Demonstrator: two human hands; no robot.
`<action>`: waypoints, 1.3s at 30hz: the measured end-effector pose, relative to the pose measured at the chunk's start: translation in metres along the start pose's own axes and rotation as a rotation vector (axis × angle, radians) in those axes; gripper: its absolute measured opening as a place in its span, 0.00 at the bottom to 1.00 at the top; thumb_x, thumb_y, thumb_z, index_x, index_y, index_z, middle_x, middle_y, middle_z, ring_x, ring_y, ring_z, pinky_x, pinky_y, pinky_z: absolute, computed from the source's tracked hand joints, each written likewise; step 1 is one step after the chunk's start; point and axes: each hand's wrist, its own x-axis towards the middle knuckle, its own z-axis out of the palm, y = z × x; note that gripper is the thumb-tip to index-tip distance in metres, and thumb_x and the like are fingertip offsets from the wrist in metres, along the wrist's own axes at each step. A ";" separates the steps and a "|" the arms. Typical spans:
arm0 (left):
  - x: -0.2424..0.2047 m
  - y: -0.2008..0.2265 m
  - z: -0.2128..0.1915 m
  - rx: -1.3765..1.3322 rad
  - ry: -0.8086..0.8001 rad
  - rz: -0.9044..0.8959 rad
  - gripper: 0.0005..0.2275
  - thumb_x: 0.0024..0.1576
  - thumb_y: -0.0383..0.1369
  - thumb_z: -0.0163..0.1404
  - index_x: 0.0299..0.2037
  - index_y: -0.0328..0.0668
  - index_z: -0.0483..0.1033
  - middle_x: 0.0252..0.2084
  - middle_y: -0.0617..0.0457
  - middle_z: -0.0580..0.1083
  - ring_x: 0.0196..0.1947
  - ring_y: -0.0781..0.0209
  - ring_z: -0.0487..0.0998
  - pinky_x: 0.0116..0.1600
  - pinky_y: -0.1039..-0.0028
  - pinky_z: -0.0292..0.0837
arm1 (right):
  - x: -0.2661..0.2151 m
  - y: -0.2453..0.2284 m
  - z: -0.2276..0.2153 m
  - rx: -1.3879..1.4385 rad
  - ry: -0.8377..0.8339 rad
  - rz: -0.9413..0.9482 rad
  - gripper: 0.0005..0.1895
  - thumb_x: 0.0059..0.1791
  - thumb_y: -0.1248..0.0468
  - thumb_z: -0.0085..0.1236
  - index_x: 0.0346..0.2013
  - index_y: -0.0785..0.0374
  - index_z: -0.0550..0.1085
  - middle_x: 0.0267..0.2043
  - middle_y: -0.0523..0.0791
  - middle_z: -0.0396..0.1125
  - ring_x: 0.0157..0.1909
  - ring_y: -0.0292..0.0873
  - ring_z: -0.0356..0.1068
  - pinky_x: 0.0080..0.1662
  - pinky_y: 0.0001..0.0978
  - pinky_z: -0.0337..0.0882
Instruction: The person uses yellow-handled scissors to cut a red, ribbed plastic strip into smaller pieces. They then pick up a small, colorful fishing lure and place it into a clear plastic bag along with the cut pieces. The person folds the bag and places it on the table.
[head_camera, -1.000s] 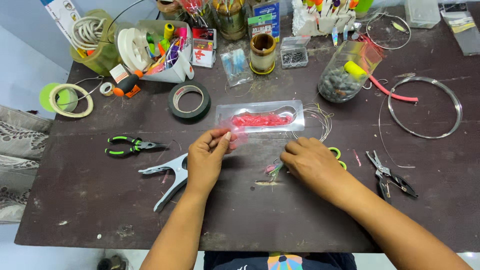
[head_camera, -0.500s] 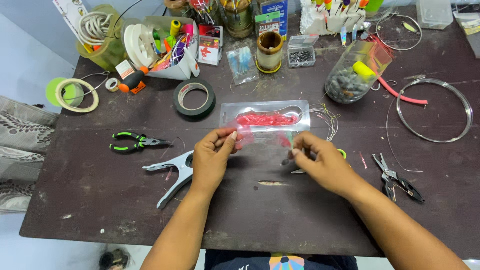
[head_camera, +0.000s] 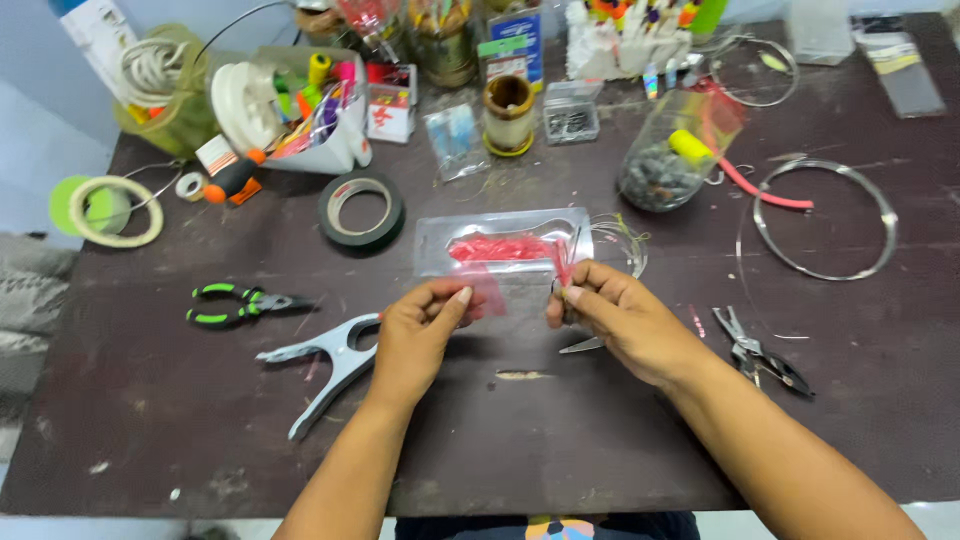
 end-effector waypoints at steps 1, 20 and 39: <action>0.001 0.001 0.002 0.001 -0.014 0.004 0.08 0.56 0.26 0.52 0.43 0.32 0.78 0.34 0.41 0.80 0.33 0.60 0.81 0.43 0.73 0.79 | 0.002 -0.006 -0.007 -0.001 0.011 -0.009 0.05 0.50 0.69 0.47 0.37 0.68 0.70 0.28 0.50 0.70 0.33 0.40 0.71 0.39 0.27 0.69; 0.008 -0.004 0.006 0.163 -0.002 0.042 0.08 0.55 0.31 0.51 0.40 0.41 0.81 0.42 0.54 0.81 0.44 0.69 0.78 0.54 0.80 0.68 | 0.174 -0.139 -0.241 -0.175 0.618 -0.424 0.07 0.54 0.66 0.50 0.32 0.55 0.66 0.31 0.43 0.64 0.29 0.35 0.65 0.32 0.27 0.73; 0.017 -0.019 -0.001 0.160 0.076 0.063 0.07 0.54 0.28 0.51 0.36 0.36 0.81 0.41 0.48 0.82 0.46 0.61 0.80 0.56 0.74 0.72 | 0.335 -0.164 -0.301 -0.286 0.644 -0.681 0.09 0.44 0.64 0.55 0.28 0.50 0.62 0.22 0.38 0.56 0.24 0.33 0.55 0.28 0.26 0.59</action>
